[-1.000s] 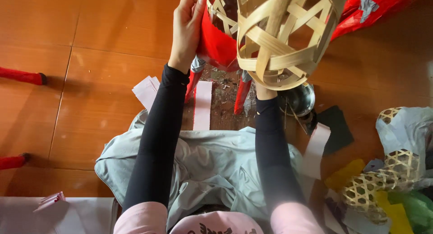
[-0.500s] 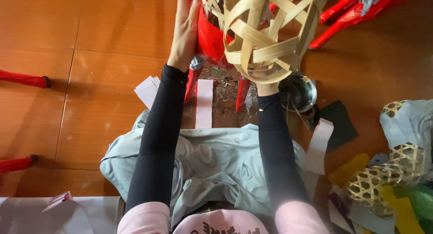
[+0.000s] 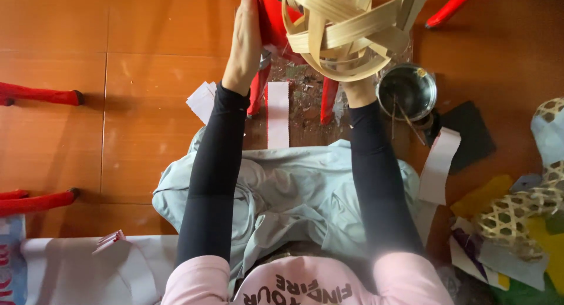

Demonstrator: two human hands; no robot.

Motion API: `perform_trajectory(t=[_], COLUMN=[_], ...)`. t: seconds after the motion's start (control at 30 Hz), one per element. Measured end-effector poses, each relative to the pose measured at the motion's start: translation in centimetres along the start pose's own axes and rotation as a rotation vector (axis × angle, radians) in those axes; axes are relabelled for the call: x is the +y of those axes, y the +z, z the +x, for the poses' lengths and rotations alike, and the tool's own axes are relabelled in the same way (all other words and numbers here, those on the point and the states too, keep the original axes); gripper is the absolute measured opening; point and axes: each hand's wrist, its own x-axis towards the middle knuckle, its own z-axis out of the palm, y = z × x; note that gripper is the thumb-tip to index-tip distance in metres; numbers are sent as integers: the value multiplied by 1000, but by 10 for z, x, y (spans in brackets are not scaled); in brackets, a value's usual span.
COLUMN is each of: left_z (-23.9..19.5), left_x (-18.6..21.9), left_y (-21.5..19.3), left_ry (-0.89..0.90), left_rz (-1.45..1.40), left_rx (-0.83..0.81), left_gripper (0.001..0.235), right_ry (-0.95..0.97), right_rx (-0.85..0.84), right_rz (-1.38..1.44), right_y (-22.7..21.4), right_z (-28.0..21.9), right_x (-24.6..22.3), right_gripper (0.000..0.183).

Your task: Applying colored paper strips to a bamboo frame to create a lantern.

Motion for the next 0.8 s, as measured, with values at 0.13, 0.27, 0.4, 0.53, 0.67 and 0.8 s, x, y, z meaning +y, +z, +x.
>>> perform_trajectory(t=[0.13,0.27,0.4,0.53,0.67,0.8], left_z=[-2,-4,-10,-39,-85,-226], left_x=[-11,-11,-2,-19,24,-157], left_y=[-10,-11,-14,-58,-49,-89], left_ry=[-57,-50,104,43,156,-279], left_rz=[-77,-50,160,281,25,471], left_rx=[32,46,15,24,52,353], left_gripper=[57,52,50,47,50,30], right_ry=[-195,-314,219,36,-248,361], right_rx=[59,5,-196,-27,-70,-57], right_rz=[-204,-167,-336,162,158,-682], right_y=[-5,-10,-7,-27,-52,-78], right_z=[0,2,36,33,-16,-99], right_x=[-2,-11,-41,-88,-26,35], right_gripper=[49,46,33,35,43,27])
